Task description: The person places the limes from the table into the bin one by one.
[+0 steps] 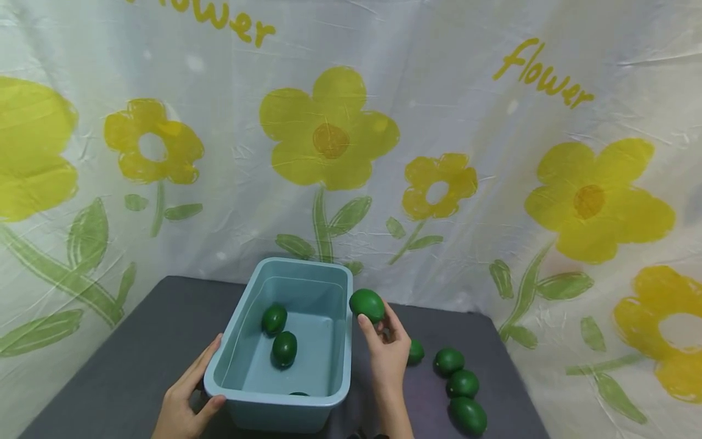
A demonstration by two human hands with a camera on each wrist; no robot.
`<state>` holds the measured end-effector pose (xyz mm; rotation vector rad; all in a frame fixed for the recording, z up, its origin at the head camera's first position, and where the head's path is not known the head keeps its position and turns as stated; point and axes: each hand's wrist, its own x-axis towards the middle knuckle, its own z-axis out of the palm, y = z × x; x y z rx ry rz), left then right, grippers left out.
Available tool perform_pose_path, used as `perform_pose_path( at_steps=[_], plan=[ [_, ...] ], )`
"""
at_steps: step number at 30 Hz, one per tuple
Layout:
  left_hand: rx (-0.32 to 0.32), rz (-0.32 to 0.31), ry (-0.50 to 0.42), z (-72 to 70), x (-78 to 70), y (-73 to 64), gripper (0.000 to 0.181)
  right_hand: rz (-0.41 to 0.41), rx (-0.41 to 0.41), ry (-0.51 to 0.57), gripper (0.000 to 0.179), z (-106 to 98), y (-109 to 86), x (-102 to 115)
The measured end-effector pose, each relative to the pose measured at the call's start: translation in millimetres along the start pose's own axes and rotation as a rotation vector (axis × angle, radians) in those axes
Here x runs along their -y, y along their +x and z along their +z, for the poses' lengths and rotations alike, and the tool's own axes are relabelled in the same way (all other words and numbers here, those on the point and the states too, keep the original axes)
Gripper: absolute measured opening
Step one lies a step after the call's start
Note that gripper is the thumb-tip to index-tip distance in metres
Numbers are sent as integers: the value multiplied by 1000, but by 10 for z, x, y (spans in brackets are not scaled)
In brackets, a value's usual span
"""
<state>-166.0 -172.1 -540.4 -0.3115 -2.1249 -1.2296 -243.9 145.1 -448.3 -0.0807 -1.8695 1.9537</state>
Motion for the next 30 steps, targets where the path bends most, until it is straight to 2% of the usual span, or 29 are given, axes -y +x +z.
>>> perform_pose_path(
  at_steps=[5, 16, 23, 30],
  plan=[
    [9, -42, 28, -6, -25, 9, 88, -18, 19, 19, 50, 45, -19, -1],
    [20, -70, 32, -14, -44, 5, 89, -26, 105, 6, 46, 122, -26, -7],
    [21, -59, 44, -15, -31, 11, 89, -30, 156, -19, 47, 170, -24, 31],
    [21, -33, 24, -16, -17, 4, 89, -69, 208, -119, 47, 229, 19, 46]
  ],
)
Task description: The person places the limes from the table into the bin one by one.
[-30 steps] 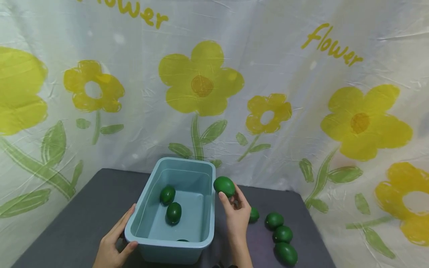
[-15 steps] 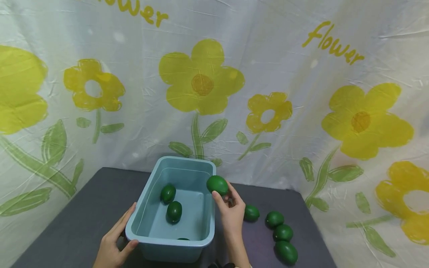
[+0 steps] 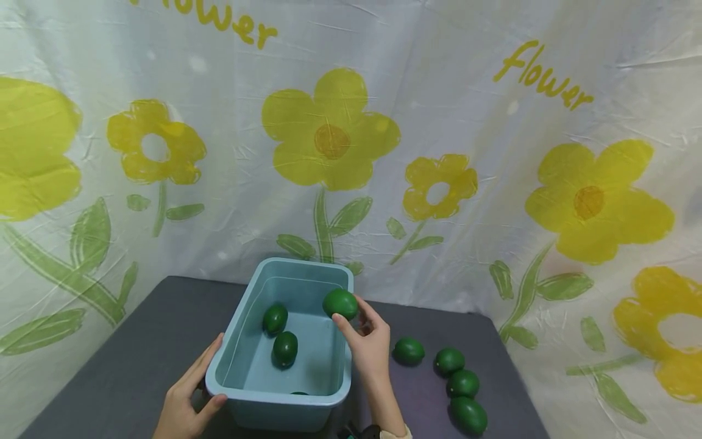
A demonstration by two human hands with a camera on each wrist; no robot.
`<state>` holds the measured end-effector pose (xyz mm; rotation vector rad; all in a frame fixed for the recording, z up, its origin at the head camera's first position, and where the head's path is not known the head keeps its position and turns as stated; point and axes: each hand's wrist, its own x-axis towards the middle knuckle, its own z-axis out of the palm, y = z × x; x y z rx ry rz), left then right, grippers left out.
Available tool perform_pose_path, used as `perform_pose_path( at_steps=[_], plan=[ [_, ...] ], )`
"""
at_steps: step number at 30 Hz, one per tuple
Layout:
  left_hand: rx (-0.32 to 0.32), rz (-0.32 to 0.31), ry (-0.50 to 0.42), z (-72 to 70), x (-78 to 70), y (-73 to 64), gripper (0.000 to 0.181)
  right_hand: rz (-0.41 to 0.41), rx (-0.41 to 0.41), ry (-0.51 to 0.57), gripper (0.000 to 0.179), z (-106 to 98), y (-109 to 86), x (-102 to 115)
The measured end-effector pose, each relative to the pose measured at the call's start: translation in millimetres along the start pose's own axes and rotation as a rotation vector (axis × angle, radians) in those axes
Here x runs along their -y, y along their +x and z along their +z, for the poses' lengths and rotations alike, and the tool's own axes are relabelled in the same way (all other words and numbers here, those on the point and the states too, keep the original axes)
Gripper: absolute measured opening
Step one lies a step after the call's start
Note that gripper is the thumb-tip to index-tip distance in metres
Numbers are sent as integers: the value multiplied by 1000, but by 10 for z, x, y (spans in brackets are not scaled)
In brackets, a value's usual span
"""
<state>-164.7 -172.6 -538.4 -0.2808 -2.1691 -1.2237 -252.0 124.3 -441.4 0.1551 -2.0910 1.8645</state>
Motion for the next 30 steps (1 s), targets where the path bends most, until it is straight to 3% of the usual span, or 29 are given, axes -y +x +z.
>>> perform_pose_path(
  at_steps=[9, 19, 30],
  plan=[
    [-10, -10, -4, 13, 9, -9, 88, -34, 77, -98, 47, 39, 49, -49],
    [-21, 27, -10, 11, 15, 1, 88, -67, 66, -81, 42, 14, 54, -37],
    [19, -17, 9, -21, -7, -7, 87, -137, 57, -152, 43, -9, -15, -10]
  ],
)
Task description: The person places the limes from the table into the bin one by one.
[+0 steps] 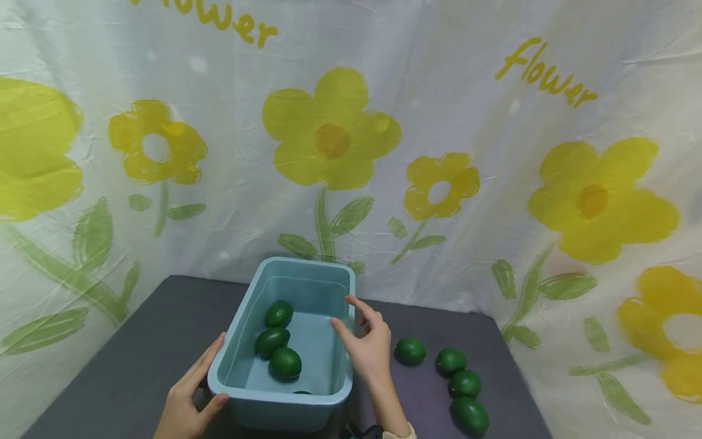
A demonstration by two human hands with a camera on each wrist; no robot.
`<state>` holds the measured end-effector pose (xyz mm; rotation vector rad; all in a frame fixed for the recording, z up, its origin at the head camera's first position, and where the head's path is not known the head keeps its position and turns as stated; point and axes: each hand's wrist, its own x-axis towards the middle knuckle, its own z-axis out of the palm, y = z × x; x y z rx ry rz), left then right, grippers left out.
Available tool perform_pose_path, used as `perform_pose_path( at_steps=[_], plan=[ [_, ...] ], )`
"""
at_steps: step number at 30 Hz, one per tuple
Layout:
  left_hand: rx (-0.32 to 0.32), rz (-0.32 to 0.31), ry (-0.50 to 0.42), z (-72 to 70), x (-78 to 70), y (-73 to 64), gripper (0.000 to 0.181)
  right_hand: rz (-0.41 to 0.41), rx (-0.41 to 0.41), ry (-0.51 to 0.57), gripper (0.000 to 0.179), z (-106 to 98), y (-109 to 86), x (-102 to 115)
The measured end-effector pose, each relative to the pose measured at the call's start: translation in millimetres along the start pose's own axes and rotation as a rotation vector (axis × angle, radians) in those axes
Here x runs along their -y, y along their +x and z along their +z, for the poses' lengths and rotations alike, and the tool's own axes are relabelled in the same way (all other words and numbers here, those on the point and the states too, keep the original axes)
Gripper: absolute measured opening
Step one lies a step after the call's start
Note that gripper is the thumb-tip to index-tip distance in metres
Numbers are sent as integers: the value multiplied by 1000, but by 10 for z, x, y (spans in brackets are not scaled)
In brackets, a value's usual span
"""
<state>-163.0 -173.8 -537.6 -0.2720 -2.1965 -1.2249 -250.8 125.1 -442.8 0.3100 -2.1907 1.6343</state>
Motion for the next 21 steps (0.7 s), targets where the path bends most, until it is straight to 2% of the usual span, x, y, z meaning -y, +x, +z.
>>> perform_pose_path(
  at_steps=[8, 21],
  plan=[
    [-20, -11, -5, 10, -20, -4, 86, -4, -12, -80, 45, -52, -85, -22],
    [-12, 6, -20, 13, -3, 5, 87, -8, -117, -230, 51, -226, -227, -136]
  ],
)
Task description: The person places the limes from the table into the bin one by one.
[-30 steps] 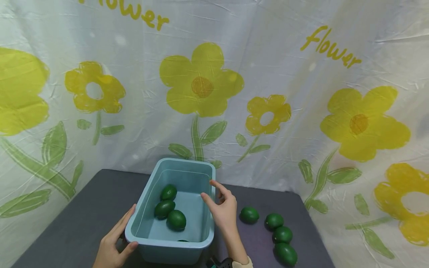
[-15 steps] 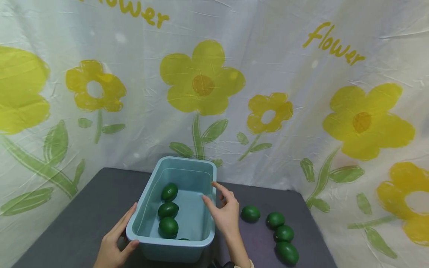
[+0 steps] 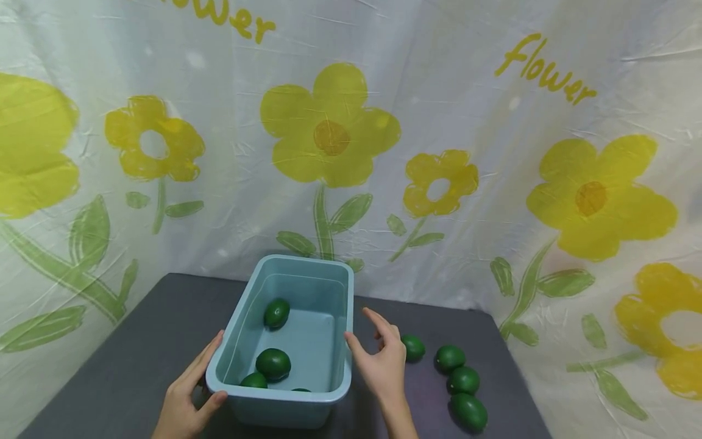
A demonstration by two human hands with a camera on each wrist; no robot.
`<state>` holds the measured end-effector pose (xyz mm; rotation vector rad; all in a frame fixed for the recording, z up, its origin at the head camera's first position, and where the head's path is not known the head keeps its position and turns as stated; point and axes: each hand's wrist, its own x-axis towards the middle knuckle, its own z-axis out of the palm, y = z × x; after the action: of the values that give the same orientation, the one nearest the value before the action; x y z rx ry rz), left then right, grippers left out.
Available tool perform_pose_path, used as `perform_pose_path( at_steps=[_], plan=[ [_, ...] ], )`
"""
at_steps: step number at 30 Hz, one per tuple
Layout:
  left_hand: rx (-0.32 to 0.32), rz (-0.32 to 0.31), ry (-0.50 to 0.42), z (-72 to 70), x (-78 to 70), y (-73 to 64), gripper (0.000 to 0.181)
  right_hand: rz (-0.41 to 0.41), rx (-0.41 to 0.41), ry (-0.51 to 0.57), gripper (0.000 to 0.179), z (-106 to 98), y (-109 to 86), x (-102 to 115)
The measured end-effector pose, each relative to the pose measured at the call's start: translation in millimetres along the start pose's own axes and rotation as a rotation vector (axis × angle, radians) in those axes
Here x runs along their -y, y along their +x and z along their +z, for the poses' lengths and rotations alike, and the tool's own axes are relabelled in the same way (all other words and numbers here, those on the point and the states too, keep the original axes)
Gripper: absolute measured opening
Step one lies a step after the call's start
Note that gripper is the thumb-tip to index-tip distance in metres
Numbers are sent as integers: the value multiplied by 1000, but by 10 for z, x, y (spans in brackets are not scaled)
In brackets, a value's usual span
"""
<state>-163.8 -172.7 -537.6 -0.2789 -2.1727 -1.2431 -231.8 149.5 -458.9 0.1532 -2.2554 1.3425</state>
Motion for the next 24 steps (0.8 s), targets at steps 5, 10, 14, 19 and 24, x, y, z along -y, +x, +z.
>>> perform_pose_path(
  at_steps=[5, 10, 14, 19, 24],
  plan=[
    [-8, 21, -14, -4, 7, 8, 86, 10, -19, -45, 52, -59, -6, -76],
    [-16, 40, -25, -4, 12, 19, 85, 11, -44, -91, 52, -129, -22, -153],
    [-11, 9, 2, 1, 3, 17, 86, 3, -59, -110, 50, -173, -46, -210],
    [-9, -13, 26, 12, -6, 1, 88, 32, -64, -149, 50, -226, -89, -306],
    [-10, 1, 21, -2, -3, -6, 88, 75, -74, -201, 52, -296, -144, -430]
  ],
)
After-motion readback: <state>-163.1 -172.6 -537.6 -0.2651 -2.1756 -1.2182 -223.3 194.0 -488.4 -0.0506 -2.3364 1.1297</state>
